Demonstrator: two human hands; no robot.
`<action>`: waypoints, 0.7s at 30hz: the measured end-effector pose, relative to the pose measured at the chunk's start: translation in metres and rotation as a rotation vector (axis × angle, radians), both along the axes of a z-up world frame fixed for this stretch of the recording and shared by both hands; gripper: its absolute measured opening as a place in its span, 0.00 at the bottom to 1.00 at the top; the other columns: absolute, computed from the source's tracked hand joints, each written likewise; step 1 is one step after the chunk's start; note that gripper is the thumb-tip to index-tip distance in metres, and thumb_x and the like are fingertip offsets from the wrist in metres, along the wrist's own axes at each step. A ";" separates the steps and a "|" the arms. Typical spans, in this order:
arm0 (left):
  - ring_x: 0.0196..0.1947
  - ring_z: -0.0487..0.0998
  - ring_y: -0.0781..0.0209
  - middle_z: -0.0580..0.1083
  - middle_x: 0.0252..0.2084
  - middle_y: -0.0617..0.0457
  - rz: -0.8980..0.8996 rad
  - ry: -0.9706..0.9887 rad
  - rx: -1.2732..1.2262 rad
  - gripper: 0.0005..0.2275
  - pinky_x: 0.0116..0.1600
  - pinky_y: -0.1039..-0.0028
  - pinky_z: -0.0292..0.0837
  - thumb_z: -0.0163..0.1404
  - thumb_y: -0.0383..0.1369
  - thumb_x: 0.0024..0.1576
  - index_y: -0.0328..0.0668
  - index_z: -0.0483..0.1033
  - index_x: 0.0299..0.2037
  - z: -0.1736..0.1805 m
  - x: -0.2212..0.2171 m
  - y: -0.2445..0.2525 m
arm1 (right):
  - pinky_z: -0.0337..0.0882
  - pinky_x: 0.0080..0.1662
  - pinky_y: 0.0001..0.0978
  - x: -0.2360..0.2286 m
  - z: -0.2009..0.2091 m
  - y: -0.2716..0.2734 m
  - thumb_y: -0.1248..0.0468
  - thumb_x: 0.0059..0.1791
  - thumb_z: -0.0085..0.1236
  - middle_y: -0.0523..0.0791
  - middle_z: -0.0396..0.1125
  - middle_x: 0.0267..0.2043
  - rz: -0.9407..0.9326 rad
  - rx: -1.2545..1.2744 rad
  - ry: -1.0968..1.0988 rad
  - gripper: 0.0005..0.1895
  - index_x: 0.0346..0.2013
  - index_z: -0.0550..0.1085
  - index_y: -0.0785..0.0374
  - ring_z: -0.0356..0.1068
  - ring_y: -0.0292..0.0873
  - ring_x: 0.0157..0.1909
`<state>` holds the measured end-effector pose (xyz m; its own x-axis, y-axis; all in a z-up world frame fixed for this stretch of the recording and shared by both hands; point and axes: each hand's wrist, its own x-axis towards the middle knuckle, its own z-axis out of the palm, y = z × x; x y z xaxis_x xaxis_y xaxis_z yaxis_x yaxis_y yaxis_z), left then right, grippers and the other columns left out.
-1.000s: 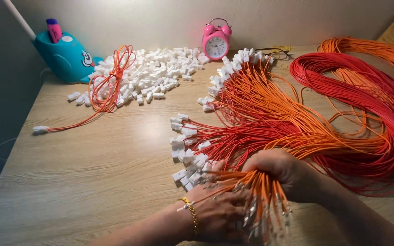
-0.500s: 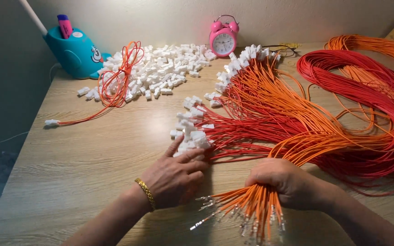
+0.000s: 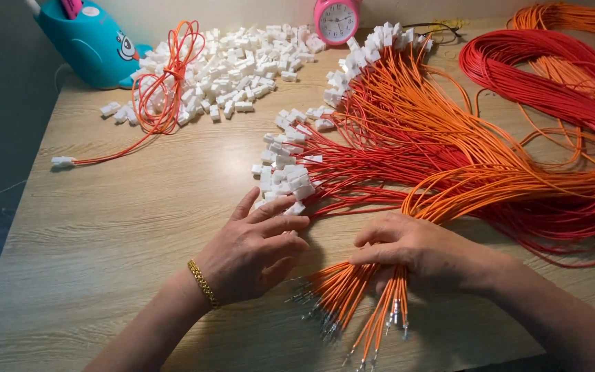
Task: The person assembles orange and red wires with white plastic connectors on a wooden table. They repeatedly pick up a wire, insert the stripped end into a connector, and place the finished assembly on the table. The camera remains static in an overhead view throughout the process.
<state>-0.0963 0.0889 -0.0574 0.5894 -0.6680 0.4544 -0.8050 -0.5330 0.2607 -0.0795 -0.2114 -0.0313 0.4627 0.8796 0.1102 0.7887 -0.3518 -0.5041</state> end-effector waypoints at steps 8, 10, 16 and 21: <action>0.61 0.68 0.44 0.72 0.56 0.53 0.085 -0.008 -0.118 0.11 0.63 0.44 0.53 0.49 0.37 0.54 0.58 0.74 0.47 0.035 0.030 -0.001 | 0.76 0.39 0.32 0.018 0.035 -0.010 0.62 0.39 0.66 0.41 0.71 0.28 -0.204 0.361 0.228 0.09 0.32 0.83 0.59 0.73 0.37 0.32; 0.59 0.69 0.40 0.72 0.55 0.47 0.119 0.011 -0.145 0.15 0.60 0.41 0.58 0.49 0.36 0.54 0.55 0.73 0.52 0.034 0.056 0.001 | 0.76 0.35 0.30 0.035 0.040 -0.012 0.67 0.38 0.67 0.42 0.69 0.22 -0.276 0.444 0.292 0.07 0.30 0.83 0.63 0.71 0.35 0.26; 0.51 0.75 0.48 0.73 0.50 0.51 0.454 0.150 -0.254 0.19 0.53 0.56 0.72 0.53 0.37 0.53 0.57 0.69 0.56 0.012 0.144 0.003 | 0.70 0.31 0.31 0.101 0.050 0.007 0.63 0.41 0.65 0.44 0.60 0.17 -0.448 0.525 0.299 0.13 0.37 0.79 0.67 0.61 0.35 0.22; 0.53 0.75 0.44 0.73 0.52 0.46 0.572 0.351 -0.125 0.20 0.58 0.57 0.70 0.49 0.49 0.56 0.51 0.72 0.55 -0.008 0.194 -0.007 | 0.61 0.25 0.26 0.126 0.047 0.038 0.51 0.52 0.54 0.43 0.57 0.13 -0.519 0.520 0.464 0.20 0.24 0.72 0.63 0.59 0.36 0.18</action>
